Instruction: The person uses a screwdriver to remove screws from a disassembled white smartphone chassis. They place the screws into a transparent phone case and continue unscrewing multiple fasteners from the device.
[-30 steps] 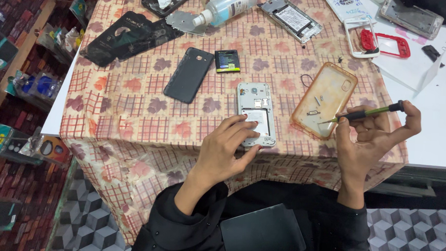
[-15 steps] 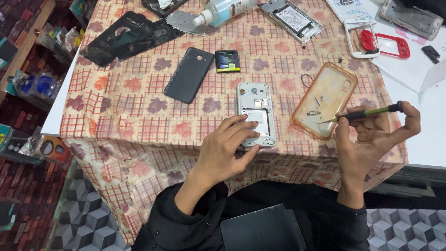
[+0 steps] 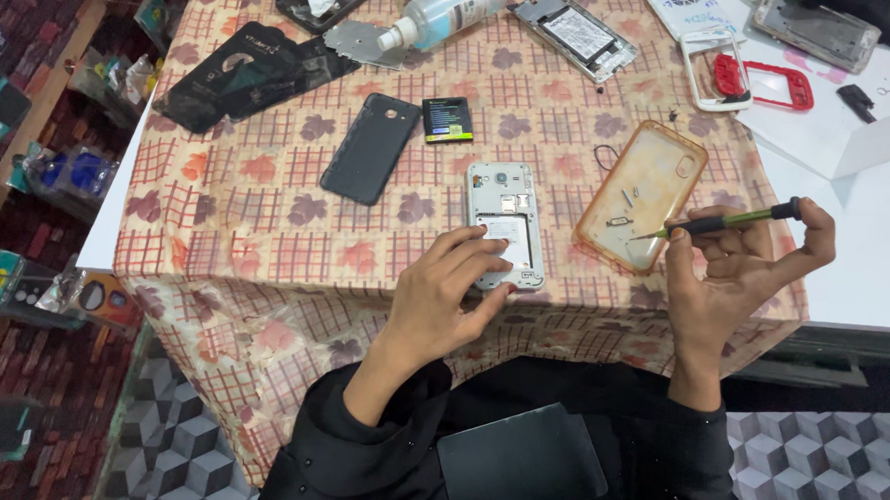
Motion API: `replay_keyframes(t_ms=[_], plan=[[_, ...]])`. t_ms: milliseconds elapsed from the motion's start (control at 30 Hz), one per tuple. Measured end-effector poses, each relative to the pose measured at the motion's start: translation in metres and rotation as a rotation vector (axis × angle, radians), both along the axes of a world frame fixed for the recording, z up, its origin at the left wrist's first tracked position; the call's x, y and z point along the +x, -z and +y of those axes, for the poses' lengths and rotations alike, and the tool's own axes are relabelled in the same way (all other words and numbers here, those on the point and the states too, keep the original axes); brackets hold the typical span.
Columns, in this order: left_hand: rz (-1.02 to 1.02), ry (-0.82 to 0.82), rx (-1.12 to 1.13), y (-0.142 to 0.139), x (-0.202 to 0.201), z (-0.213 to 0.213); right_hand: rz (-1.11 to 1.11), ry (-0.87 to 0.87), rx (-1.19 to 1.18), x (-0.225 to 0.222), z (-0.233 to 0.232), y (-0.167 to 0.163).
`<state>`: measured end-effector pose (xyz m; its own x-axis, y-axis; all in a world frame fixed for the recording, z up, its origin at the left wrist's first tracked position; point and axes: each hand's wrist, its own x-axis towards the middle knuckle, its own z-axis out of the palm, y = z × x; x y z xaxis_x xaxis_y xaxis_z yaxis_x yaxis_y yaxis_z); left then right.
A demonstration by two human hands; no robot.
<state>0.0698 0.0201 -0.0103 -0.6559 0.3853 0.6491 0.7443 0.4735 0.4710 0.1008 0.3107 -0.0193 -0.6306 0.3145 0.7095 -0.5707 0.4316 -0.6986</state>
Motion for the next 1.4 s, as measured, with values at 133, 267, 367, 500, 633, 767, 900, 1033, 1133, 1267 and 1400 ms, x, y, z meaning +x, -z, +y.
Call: replay_keyframes(t_ms=[133, 267, 367, 500, 633, 767, 900, 1033, 1133, 1267, 1400], plan=[[-0.023, 0.01, 0.007, -0.005, 0.001, 0.002, 0.013, -0.008, -0.031, 0.001, 0.003, 0.002], [-0.028, 0.018, 0.011, -0.007, 0.001, 0.002, 0.013, -0.008, -0.047, 0.002, 0.003, 0.001], [-0.019, 0.024, 0.013, -0.006, 0.001, 0.001, 0.019, 0.007, -0.015, 0.004, -0.001, -0.001], [0.003, 0.031, 0.029, -0.001, 0.0, 0.0, 0.001, -0.014, -0.039, 0.005, -0.011, -0.004], [0.026, 0.025, 0.039, 0.005, -0.001, -0.002, 0.031, -0.122, -0.048, 0.002, -0.026, -0.003], [0.051, 0.02, 0.025, 0.01, -0.003, -0.002, 0.025, -0.191, -0.061, 0.001, -0.042, -0.001], [0.053, 0.02, 0.026, 0.012, -0.002, -0.004, -0.005, -0.225, -0.056, 0.003, -0.053, 0.0], [0.054, 0.027, 0.035, 0.008, -0.001, -0.005, -0.005, -0.21, -0.046, 0.002, -0.052, 0.001], [0.035, 0.034, 0.031, -0.003, 0.001, -0.004, 0.055, -0.201, -0.06, -0.001, -0.04, 0.0], [0.08, 0.037, -0.022, -0.022, -0.006, 0.005, 0.061, -0.1, -0.084, 0.0, -0.015, -0.001], [0.091, 0.135, -0.086, -0.032, -0.019, 0.046, 0.061, -0.096, -0.283, -0.005, 0.005, -0.002]])
